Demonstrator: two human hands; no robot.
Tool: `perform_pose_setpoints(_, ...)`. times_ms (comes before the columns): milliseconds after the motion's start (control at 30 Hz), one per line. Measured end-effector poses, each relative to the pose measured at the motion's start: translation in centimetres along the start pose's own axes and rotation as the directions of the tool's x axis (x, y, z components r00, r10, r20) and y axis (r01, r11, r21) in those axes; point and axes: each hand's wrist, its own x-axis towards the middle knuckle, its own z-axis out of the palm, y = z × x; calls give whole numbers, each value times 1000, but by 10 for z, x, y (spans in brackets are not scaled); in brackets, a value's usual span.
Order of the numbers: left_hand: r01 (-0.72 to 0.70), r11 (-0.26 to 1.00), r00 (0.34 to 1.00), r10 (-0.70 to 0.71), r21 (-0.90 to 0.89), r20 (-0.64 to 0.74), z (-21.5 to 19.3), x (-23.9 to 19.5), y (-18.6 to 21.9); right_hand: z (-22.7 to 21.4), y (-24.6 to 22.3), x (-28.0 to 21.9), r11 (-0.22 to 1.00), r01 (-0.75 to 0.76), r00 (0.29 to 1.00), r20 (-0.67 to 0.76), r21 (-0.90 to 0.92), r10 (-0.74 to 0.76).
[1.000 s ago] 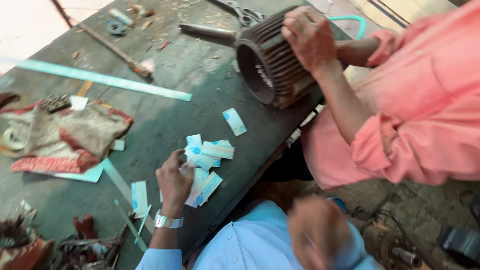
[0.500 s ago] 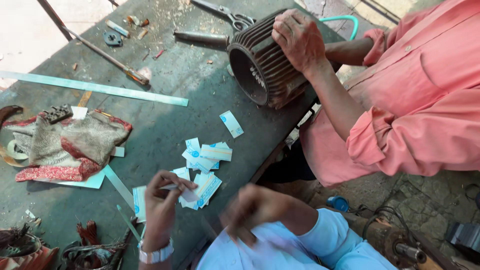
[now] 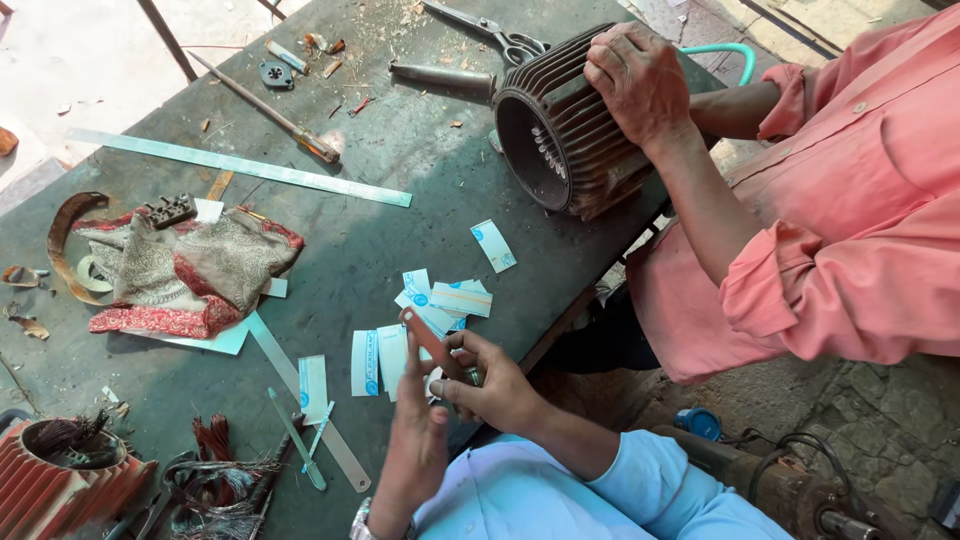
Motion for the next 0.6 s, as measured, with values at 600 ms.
perform_pose_setpoints(600,533,778,830,-557,-333,28,-26,-19,-20,-8,-20,-11,748,438,897,194,-498,-397)
